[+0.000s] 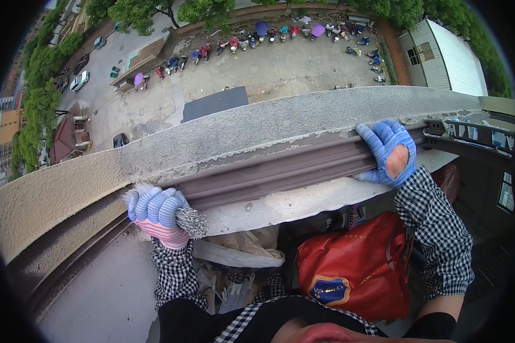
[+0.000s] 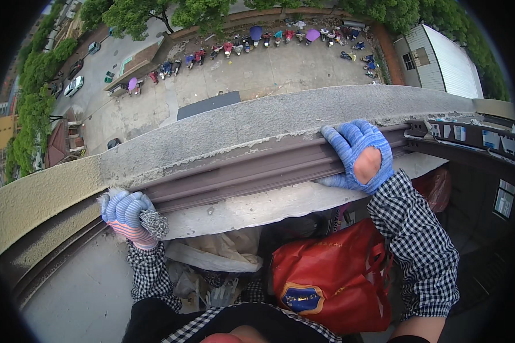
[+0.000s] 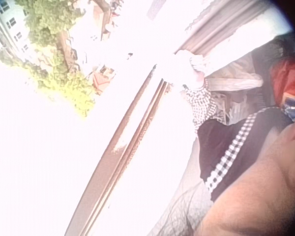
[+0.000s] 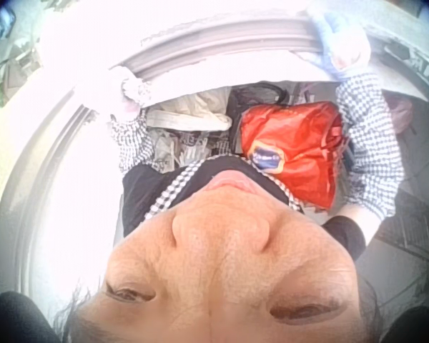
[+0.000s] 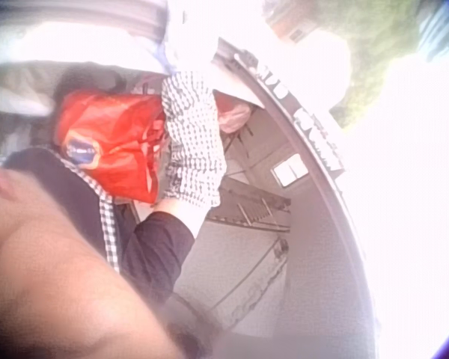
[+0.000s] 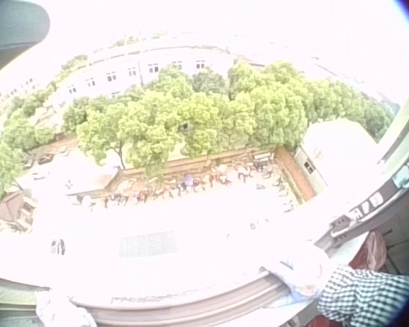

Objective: Inspecting and counting bundles of fiber/wire materials, then moving crates and boxes in a warehouse.

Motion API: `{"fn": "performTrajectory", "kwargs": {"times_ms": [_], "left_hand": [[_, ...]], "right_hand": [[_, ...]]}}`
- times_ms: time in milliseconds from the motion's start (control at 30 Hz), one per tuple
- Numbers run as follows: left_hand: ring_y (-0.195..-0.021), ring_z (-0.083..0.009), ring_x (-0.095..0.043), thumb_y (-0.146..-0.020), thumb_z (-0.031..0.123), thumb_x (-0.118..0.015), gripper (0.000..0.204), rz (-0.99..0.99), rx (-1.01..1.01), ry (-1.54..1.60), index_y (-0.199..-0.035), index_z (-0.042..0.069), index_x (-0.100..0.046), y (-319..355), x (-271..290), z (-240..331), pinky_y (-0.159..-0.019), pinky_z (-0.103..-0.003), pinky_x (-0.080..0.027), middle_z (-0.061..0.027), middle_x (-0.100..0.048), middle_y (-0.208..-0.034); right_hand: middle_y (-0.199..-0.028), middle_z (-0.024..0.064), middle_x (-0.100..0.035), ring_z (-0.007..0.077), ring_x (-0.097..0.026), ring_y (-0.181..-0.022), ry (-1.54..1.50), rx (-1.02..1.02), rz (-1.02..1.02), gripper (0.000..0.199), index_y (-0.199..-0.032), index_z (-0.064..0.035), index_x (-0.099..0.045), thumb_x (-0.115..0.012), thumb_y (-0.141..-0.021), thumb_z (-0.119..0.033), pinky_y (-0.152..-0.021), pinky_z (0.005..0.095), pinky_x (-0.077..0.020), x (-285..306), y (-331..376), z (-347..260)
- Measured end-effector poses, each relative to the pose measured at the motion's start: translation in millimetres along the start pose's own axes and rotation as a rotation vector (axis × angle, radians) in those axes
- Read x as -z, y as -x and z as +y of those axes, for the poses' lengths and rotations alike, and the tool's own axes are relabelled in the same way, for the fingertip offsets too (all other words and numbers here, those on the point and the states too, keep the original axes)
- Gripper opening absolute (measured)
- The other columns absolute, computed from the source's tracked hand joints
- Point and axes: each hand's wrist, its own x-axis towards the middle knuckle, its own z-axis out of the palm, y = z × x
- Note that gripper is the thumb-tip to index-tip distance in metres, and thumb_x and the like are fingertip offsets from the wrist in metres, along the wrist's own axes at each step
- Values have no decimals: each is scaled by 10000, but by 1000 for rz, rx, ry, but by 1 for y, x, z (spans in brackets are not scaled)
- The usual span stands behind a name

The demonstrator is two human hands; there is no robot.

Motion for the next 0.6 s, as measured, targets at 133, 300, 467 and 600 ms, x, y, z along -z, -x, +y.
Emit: {"fn": "performTrajectory", "kwargs": {"times_ms": [133,300,467,600], "left_hand": [[-883,-202,-605,-682,17,-717,275,13,-9,3,-795,187,-534,1,0,-1,-951,-476,-420,29,-607,-819],[-888,-184,-607,-701,114,-715,236,29,8,-24,-767,220,-515,0,-1,0,-948,-462,-404,63,-621,-823],[-886,-182,-606,-697,102,-719,249,29,9,-17,-768,221,-512,-1,-1,0,-951,-460,-404,63,-619,-820],[-879,-177,-607,-695,106,-724,250,27,8,-18,-770,223,-516,-1,-1,0,-948,-453,-405,65,-617,-814]], "right_hand": [[-1066,151,-586,346,-569,-964,17,-6,7,860,-1274,-38,-548,-756,-603,-534,-894,463,-457,1,-1,-1],[-1065,162,-591,351,-575,-956,-12,0,32,852,-1258,-17,-553,-763,-601,-518,-885,465,-461,2,-2,-2],[-1065,166,-594,357,-579,-961,-6,5,37,847,-1251,-16,-557,-769,-599,-514,-886,472,-461,1,-1,-2],[-1069,166,-594,359,-579,-968,0,4,36,847,-1251,-18,-558,-764,-601,-522,-892,475,-460,1,-2,-3]]}}
